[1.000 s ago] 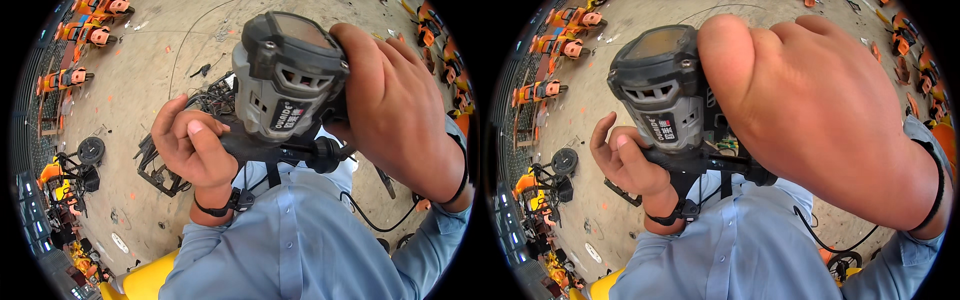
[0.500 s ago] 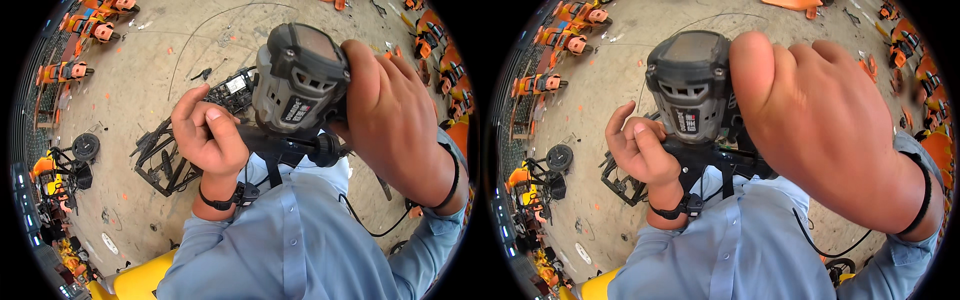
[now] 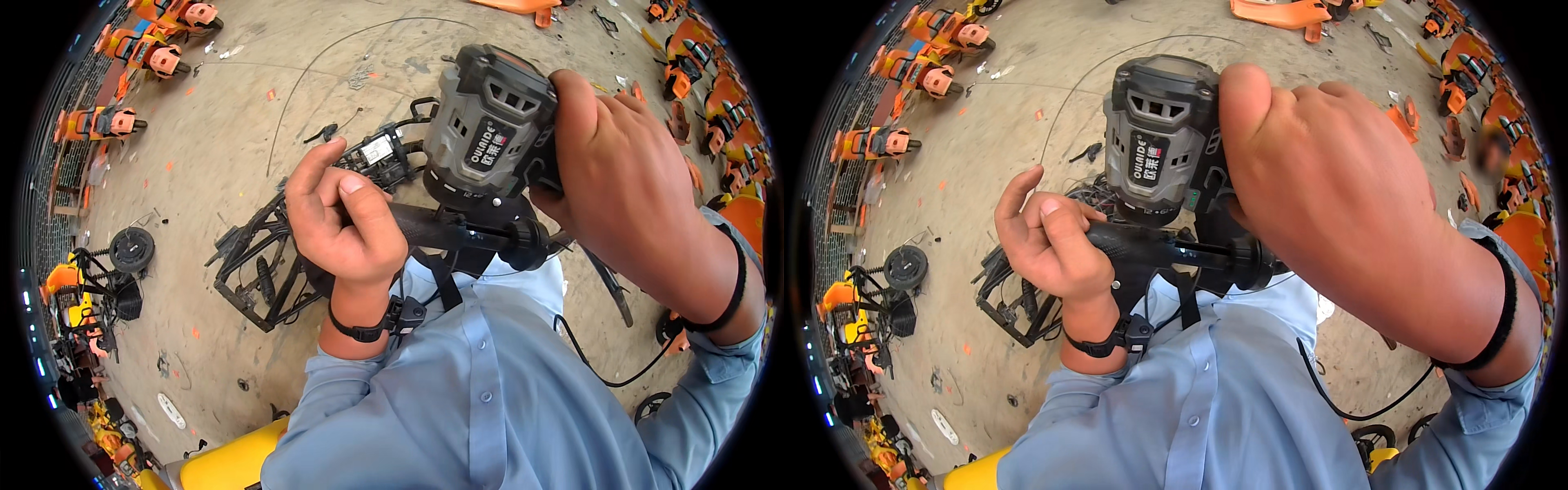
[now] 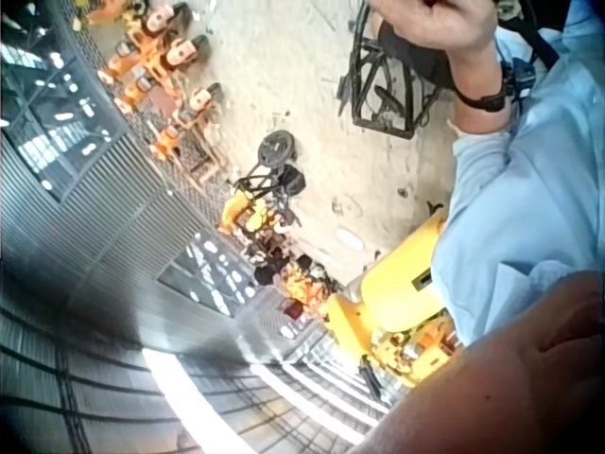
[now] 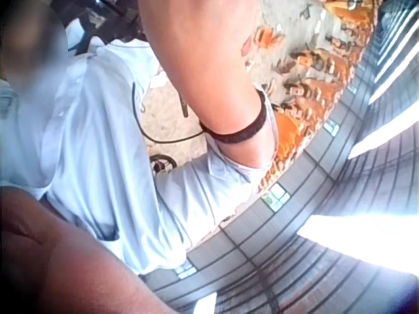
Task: The person is attaching a handlebar component to a scooter frame using an electric drill. They position the handlebar onto the central mount and then use the power tool to fasten it securely.
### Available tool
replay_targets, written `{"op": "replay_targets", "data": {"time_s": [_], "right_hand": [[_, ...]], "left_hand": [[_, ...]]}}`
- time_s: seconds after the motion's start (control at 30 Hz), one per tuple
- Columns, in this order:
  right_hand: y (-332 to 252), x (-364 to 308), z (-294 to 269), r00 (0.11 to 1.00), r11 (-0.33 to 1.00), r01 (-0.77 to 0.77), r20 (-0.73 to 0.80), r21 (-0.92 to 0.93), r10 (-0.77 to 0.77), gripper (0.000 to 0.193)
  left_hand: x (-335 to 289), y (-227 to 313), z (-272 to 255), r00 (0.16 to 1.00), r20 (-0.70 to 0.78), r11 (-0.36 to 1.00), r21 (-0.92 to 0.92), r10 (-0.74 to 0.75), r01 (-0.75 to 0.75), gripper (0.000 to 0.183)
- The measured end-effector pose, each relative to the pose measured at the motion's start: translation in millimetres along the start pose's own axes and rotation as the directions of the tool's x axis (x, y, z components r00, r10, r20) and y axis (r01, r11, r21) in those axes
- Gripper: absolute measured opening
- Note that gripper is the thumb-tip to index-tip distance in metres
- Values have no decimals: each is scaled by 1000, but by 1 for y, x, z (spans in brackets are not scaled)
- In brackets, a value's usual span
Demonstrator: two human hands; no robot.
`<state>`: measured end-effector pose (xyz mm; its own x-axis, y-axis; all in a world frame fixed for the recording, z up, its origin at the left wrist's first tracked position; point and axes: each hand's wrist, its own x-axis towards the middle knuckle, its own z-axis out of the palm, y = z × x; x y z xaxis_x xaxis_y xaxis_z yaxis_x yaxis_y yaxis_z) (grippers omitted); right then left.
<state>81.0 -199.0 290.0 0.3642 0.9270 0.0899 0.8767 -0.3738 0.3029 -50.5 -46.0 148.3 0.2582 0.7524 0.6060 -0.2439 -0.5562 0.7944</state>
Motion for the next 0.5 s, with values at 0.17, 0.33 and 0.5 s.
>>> {"op": "replay_targets", "data": {"time_s": [0.17, 0.33, 0.5], "right_hand": [[-6, 3, -5, 999, 998, -24, 39, -56, 26, 82], [-10, -2, -3, 999, 996, -40, -25, -85, 38, 82], [-12, -1, -3, 999, 990, -44, -14, -130, 43, 82]], "left_hand": [[1, -2, 0, 1000, -18, 1000, -1, -8, 8, 36], [1, -8, 2, 997, -68, 990, -132, 38, -47, 31], [1, -11, 2, 993, -80, 989, -114, 90, -98, 31]]}}
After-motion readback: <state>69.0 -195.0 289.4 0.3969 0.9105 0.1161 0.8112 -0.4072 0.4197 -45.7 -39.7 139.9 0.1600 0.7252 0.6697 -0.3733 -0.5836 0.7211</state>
